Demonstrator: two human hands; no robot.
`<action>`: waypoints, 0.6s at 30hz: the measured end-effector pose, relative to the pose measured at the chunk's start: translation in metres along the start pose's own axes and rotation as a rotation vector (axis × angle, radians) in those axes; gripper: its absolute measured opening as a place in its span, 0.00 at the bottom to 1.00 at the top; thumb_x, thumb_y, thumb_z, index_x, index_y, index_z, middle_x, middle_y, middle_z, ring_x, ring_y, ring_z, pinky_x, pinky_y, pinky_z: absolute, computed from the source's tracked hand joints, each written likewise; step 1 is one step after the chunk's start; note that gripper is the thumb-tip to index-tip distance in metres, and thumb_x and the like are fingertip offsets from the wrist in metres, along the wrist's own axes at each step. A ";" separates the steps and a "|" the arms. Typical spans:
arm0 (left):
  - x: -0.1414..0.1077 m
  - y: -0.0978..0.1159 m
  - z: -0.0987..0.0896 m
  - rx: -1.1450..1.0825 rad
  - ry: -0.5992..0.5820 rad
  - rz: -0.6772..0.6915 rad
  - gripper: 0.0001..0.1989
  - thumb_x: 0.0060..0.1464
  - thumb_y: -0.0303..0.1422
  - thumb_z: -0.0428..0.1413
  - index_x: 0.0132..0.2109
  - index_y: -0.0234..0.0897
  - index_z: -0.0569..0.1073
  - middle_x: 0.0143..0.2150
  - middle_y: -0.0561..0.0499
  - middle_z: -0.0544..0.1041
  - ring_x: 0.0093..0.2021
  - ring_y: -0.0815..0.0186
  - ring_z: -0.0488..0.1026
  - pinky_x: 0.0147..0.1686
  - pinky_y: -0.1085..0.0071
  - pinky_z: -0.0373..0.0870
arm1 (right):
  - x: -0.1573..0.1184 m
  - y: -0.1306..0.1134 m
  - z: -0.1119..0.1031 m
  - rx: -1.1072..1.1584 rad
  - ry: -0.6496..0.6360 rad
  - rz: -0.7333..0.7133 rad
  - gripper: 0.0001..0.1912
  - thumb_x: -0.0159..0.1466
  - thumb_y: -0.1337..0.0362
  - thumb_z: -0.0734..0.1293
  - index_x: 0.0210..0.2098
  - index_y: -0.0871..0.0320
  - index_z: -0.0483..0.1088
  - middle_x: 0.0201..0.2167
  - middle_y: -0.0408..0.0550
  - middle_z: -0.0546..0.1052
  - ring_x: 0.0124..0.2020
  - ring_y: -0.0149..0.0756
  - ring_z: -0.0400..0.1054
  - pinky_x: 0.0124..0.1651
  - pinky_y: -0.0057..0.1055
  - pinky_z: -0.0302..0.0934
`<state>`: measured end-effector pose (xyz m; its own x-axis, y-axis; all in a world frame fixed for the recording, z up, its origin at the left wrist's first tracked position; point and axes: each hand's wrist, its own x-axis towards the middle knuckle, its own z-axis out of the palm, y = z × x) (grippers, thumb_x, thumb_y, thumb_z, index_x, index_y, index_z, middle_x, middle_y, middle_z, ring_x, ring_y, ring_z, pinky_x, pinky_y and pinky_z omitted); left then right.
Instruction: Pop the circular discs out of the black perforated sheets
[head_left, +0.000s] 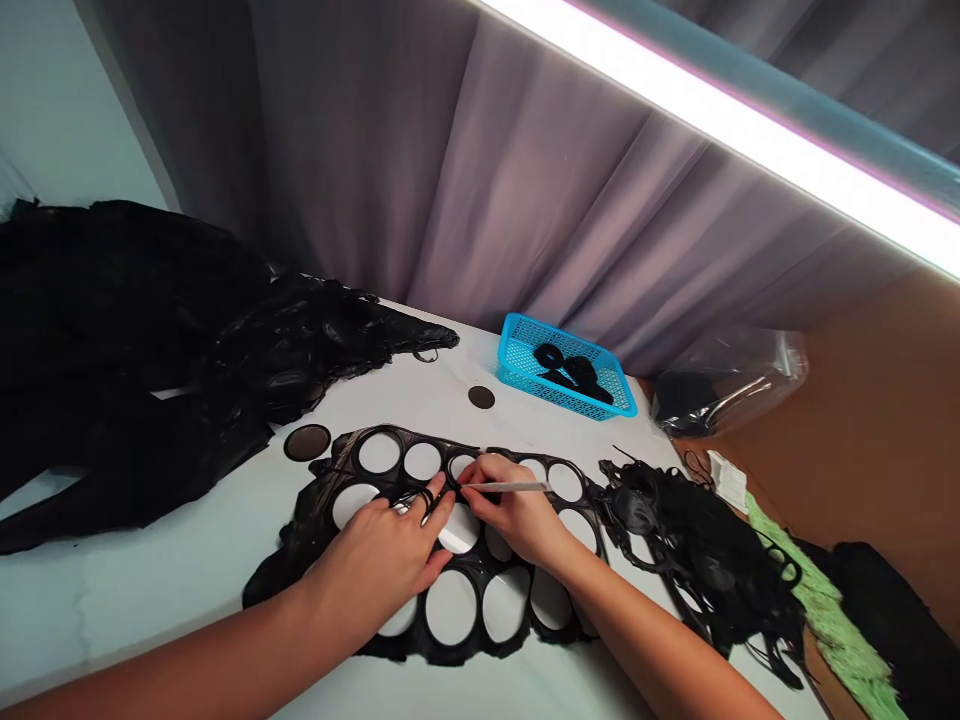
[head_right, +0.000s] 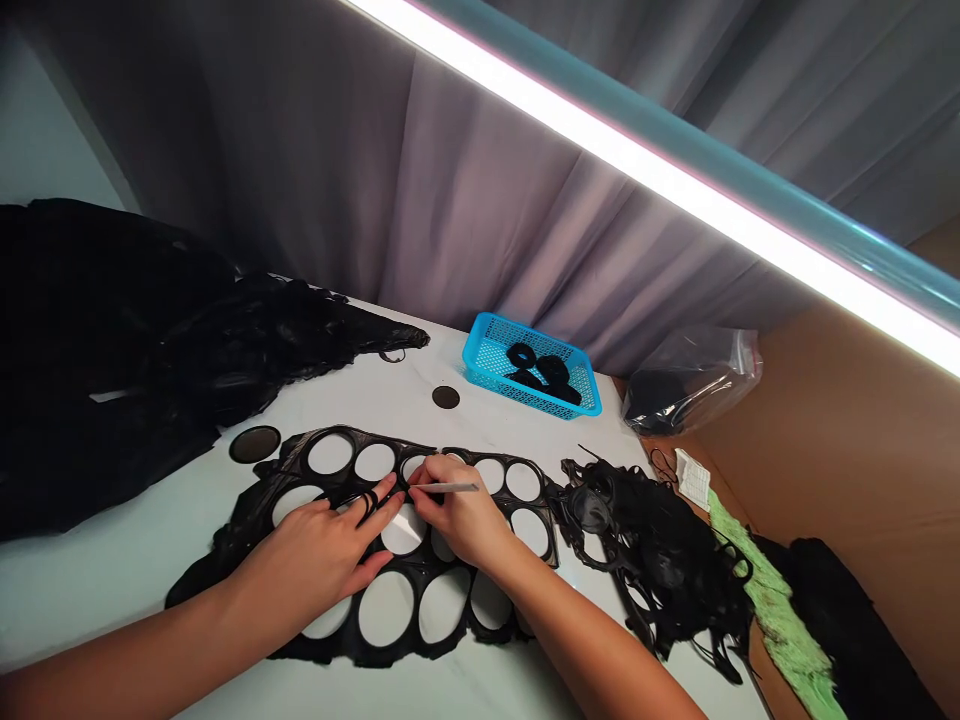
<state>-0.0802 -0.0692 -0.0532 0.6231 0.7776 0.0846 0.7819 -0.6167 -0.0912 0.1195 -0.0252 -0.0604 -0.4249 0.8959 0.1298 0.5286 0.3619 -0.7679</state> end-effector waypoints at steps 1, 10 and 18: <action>0.000 0.000 0.000 -0.006 0.008 -0.002 0.25 0.59 0.37 0.59 0.62 0.35 0.70 0.59 0.34 0.74 0.31 0.58 0.79 0.30 0.64 0.71 | -0.002 -0.001 0.002 -0.060 -0.006 -0.032 0.06 0.65 0.69 0.65 0.31 0.54 0.66 0.35 0.45 0.76 0.36 0.37 0.68 0.38 0.32 0.59; 0.001 0.000 0.000 0.027 -0.008 0.004 0.24 0.60 0.36 0.58 0.61 0.34 0.71 0.58 0.34 0.75 0.32 0.57 0.80 0.31 0.64 0.72 | 0.006 0.015 -0.010 -0.326 0.178 -0.106 0.08 0.66 0.66 0.62 0.30 0.54 0.68 0.34 0.49 0.77 0.37 0.43 0.68 0.43 0.37 0.57; -0.003 -0.008 -0.014 0.014 -0.031 0.007 0.24 0.60 0.39 0.58 0.61 0.36 0.71 0.59 0.39 0.75 0.27 0.60 0.79 0.28 0.63 0.72 | 0.024 0.022 -0.081 -0.078 0.505 0.117 0.13 0.62 0.60 0.64 0.23 0.54 0.60 0.32 0.49 0.78 0.38 0.42 0.71 0.40 0.35 0.61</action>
<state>-0.0879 -0.0688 -0.0387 0.6273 0.7770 0.0529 0.7772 -0.6203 -0.1060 0.1808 0.0253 -0.0238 0.0372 0.9371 0.3471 0.6126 0.2530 -0.7488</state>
